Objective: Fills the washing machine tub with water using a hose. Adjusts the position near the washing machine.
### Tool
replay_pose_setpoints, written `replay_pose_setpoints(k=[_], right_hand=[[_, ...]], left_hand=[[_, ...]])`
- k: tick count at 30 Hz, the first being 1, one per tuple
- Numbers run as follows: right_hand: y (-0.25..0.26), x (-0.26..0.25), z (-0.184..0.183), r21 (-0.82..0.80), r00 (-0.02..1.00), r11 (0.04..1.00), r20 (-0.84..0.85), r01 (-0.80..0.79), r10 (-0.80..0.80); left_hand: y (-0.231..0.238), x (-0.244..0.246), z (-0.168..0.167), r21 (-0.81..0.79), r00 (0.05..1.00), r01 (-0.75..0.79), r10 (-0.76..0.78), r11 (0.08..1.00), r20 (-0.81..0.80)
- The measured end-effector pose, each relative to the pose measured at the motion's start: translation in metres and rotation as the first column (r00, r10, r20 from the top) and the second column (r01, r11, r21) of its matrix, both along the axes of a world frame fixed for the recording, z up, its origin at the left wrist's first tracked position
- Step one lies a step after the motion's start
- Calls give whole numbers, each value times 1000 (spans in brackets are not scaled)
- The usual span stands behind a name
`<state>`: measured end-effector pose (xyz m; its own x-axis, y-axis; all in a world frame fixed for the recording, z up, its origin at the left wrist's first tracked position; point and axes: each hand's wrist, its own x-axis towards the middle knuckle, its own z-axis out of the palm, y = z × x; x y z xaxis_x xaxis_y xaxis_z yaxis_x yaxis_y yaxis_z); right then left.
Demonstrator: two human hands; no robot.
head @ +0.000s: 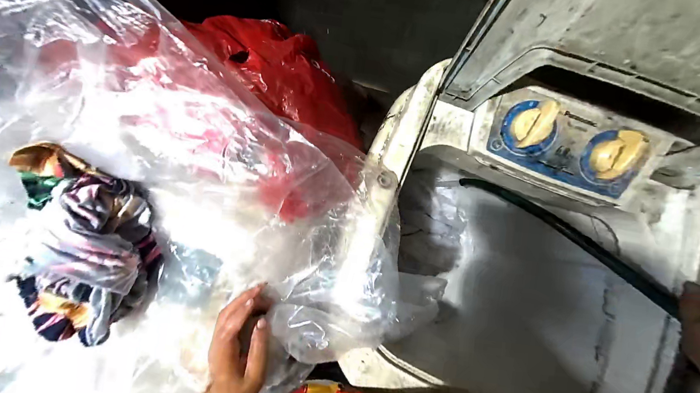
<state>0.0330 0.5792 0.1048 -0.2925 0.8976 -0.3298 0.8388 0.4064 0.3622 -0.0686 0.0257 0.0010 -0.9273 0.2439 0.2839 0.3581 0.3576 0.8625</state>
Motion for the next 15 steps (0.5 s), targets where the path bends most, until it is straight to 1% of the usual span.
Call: replay_pose_setpoints(k=[4,8,12,14,15], right_hand=[[2,4,7,-21,996,998,58,-62,63],[14,16,10,-98,994,989,7,-108,109],[26,27,10,-135,976,968,22,-210,215],[29,29,13,-146,964,955,16,-260,265],[30,31,13,-144,954,945,10,-295,299]], left_hand=[[1,1,-1,26,999,2,-1,1000,-39],[5,3,-2,62,999,-6,8,998,-35],[10,3,9,7,999,-39,39,999,18],[15,6,24,-63,996,-85,87,994,29],[18,8,34,-108,994,-106,106,988,-1]])
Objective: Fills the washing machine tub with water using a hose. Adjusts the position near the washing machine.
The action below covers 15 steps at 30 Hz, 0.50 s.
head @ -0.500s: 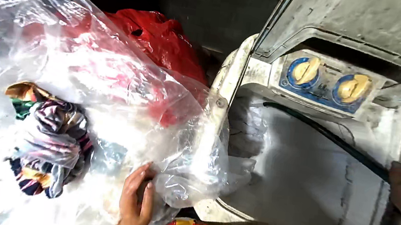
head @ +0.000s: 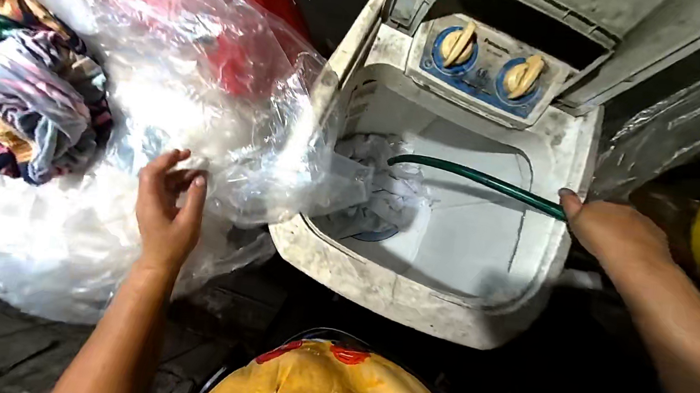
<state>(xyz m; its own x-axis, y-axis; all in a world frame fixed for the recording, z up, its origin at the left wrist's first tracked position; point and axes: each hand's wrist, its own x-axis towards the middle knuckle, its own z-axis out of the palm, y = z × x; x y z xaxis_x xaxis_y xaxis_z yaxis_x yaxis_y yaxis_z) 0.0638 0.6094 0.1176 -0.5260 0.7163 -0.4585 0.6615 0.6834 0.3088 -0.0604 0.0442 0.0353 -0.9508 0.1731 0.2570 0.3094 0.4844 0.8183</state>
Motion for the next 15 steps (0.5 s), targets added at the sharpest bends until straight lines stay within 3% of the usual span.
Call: replay_pose_setpoints(k=[4,6,10,15], right_hand=[[7,3,-2,1,996,996,1,-91,91],[8,5,0,-11,994,994,-14,-110,110],[11,12,-1,-43,985,987,-75,-158,154],[11,17,-1,-55,983,987,-119,-150,143]], left_hand=[[46,25,35,-129,972,-13,-18,992,-234],[81,45,42,-142,961,38,-75,989,-268],[143,70,16,-135,942,177,-208,975,-262],[176,82,-7,-199,950,163,-208,966,-231]])
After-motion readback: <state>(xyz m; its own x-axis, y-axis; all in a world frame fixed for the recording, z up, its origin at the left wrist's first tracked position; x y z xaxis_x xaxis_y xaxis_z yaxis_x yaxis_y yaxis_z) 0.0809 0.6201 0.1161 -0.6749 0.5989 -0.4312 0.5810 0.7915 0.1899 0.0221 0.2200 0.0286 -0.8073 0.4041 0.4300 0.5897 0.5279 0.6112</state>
